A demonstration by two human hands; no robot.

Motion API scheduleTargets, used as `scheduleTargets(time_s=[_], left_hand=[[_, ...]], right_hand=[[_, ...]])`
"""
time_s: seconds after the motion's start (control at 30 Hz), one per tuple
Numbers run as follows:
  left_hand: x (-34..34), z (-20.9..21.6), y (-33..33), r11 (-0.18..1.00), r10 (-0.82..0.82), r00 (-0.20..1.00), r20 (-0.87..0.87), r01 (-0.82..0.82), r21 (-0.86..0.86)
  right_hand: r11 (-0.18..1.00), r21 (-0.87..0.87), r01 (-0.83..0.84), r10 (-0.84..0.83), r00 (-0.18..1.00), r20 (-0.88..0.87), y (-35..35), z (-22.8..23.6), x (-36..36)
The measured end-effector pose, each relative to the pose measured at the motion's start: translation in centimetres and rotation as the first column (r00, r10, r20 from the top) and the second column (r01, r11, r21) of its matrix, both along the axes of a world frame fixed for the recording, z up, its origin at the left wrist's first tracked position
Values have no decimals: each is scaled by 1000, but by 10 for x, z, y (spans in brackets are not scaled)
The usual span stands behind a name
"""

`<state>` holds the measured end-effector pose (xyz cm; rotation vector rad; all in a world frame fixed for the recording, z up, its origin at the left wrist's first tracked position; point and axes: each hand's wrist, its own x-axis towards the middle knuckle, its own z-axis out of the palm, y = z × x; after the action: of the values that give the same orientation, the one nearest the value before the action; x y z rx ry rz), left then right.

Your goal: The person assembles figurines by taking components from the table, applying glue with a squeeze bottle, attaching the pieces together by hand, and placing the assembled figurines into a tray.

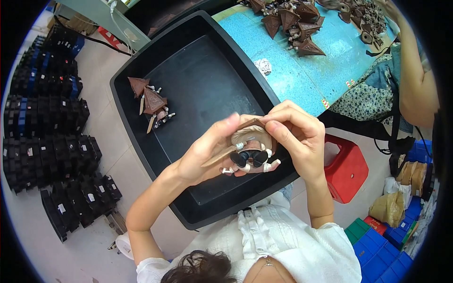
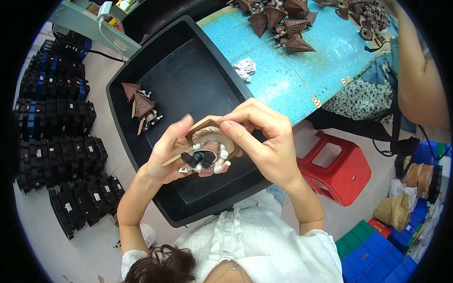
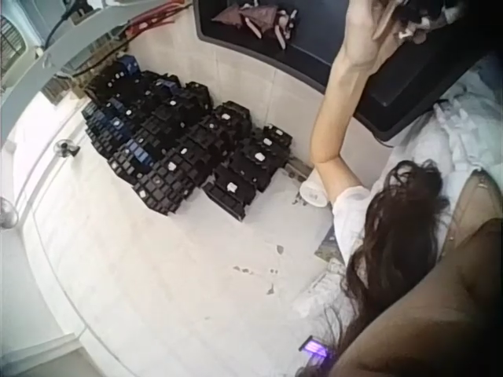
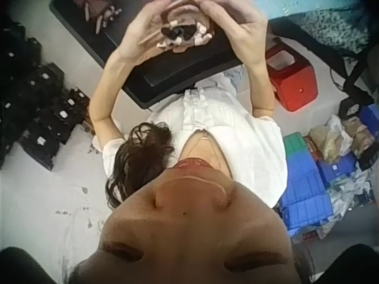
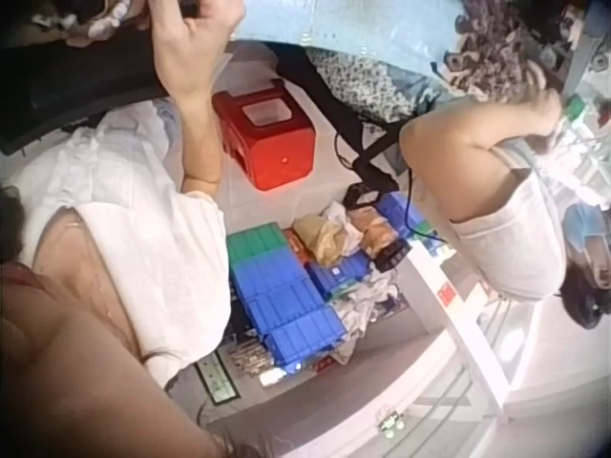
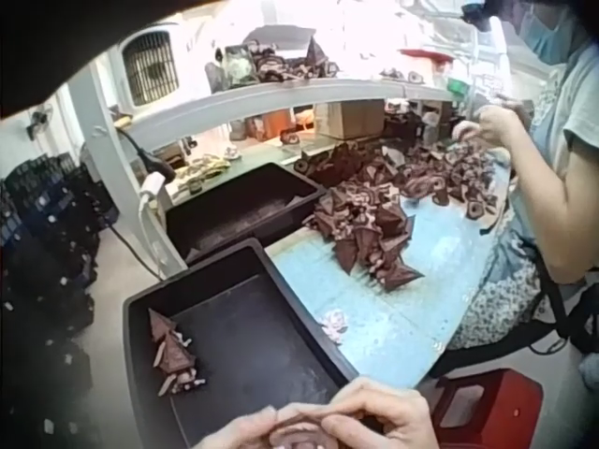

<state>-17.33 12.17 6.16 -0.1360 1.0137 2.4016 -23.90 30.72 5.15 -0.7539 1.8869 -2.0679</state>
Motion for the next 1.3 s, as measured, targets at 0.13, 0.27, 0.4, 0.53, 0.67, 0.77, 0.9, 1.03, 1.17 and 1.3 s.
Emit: scheduleTargets(time_s=[0.13, 0.27, 0.4, 0.53, 0.67, 0.77, 0.9, 1.03, 1.17, 1.3], left_hand=[[-4, 2, 10, 990, -1, 1000, 17, 4, -143], [-6, 2, 11, 985, -42, 999, -21, 38, -166], [-5, -1, 10, 986, -74, 997, -3, 73, -150], [-6, 3, 12, 983, -47, 999, 23, 50, -175], [-11, -4, 14, 991, -72, 997, 0, 72, -111], [-12, -1, 21, 976, -61, 995, 79, 76, -202], [-8, -9, 29, 963, 21, 1000, -20, -25, -267], [-6, -22, 29, 909, 57, 980, -190, -129, -396], [-8, -21, 28, 930, 127, 975, -184, -181, -321], [-12, -18, 15, 980, 16, 995, -94, -35, -197]], right_hand=[[1000, 3, -15, 15, 999, 51, -1, 2, 1], [999, 32, 7, -7, 1000, 11, 0, 1, 1], [996, 84, 44, -35, 994, -104, 0, -1, -1], [984, 129, 126, -94, 969, -229, -3, -1, 1], [981, 98, 166, -142, 966, -216, -4, -10, 0], [965, 134, 223, -177, 940, -290, -3, -13, 2], [957, 121, 263, -214, 924, -318, -3, -14, 8], [956, 138, 261, -210, 929, -303, -3, -14, 10], [969, 85, 234, -212, 954, -211, -8, -15, 8], [982, 22, 187, -182, 975, -128, -8, -21, 4]])
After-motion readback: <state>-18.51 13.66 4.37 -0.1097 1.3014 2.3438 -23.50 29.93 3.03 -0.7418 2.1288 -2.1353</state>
